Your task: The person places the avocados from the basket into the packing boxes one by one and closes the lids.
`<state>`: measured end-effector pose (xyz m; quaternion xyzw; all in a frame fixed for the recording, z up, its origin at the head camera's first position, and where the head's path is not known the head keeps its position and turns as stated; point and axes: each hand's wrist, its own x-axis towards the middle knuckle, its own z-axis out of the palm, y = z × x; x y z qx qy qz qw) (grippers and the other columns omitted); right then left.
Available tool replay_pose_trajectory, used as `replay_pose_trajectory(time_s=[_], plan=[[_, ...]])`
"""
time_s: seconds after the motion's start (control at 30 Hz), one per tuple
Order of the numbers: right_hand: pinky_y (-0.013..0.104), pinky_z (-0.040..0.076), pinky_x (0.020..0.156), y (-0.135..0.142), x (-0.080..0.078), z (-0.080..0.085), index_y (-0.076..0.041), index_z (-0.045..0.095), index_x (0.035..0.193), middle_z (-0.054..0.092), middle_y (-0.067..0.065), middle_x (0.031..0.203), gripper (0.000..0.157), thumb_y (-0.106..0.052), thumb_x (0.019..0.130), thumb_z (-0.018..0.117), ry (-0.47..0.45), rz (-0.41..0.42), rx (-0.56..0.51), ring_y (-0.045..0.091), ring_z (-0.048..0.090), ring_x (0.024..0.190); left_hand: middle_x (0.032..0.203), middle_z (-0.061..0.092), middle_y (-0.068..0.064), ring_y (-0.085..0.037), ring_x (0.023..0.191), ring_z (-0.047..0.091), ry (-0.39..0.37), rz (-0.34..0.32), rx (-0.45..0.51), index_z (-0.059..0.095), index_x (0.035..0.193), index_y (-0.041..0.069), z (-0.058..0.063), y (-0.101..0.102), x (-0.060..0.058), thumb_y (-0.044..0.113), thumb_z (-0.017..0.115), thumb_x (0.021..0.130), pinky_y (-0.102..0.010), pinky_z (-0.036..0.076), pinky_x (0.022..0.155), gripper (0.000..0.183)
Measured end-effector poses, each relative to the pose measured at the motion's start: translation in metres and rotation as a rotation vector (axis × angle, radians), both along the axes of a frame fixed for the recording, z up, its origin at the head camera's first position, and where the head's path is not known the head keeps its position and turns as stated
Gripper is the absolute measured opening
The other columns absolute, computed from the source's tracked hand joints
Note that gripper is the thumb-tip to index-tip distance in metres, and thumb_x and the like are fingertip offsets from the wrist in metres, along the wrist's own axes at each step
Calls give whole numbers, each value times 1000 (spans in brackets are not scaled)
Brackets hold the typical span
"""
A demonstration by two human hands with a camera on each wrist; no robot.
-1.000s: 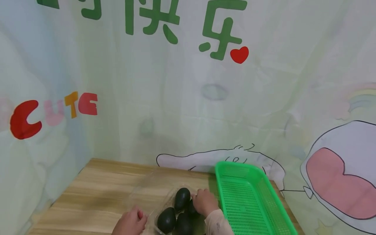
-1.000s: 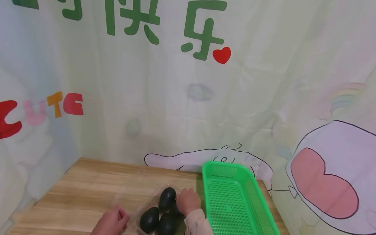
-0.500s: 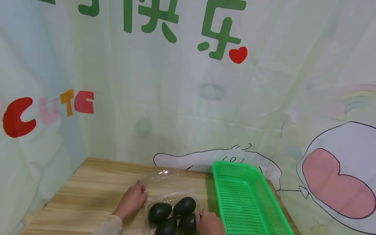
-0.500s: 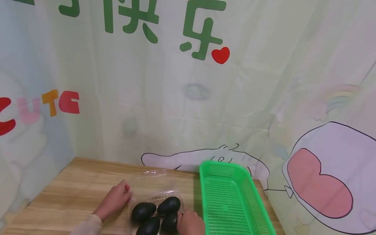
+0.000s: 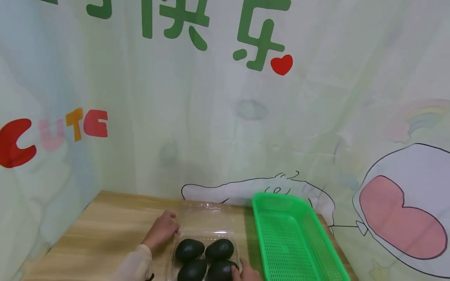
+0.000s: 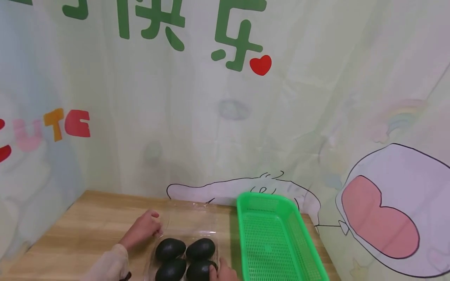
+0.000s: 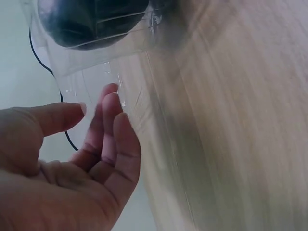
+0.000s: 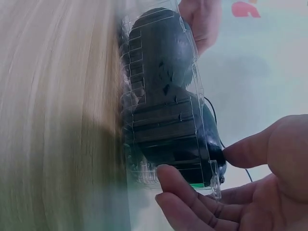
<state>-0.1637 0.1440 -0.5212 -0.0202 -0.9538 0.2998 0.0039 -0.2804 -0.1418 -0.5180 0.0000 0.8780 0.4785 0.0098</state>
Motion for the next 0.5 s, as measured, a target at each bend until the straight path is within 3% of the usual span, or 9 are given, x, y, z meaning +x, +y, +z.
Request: replay_pose_trajectory(time_s=[0.07, 0.2, 0.3, 0.4, 0.5], plan=[[44, 50, 60, 2, -2, 1, 5, 57, 121, 64, 7, 69, 48, -34, 92, 58, 8, 11, -20, 27, 63, 66, 67, 63, -5, -15, 60, 56, -16, -13, 34, 46, 123, -14, 1, 1, -3, 5, 53, 85, -30, 45, 61, 43], [41, 49, 59, 6, -3, 2, 7, 54, 124, 62, 1, 67, 52, -35, 94, 57, -39, 35, -69, 21, 58, 62, 67, 61, -6, -17, 57, 55, -96, -31, 81, 56, 104, -9, 1, 2, -6, 7, 50, 89, -30, 44, 50, 23], [40, 48, 60, 9, -1, 0, 8, 54, 125, 61, 0, 66, 52, -34, 94, 56, -56, 54, -93, 18, 57, 60, 69, 60, -7, -17, 54, 52, -144, -51, 127, 59, 110, -5, -1, 3, -7, 7, 47, 91, -31, 45, 47, 26], [38, 48, 60, 11, 0, -1, 9, 54, 124, 60, -1, 65, 50, -32, 95, 54, -52, 70, -110, 16, 56, 60, 75, 62, -9, -17, 55, 53, -134, -70, 164, 49, 130, -10, -2, 2, -9, 6, 46, 92, -32, 46, 47, 41], [38, 48, 61, 13, -1, -2, 11, 53, 126, 61, 0, 67, 50, -30, 95, 53, -82, 77, -148, 16, 56, 61, 78, 64, -10, -19, 57, 55, -108, -67, 158, 46, 132, -10, 0, 2, -11, 6, 46, 92, -32, 47, 48, 43]])
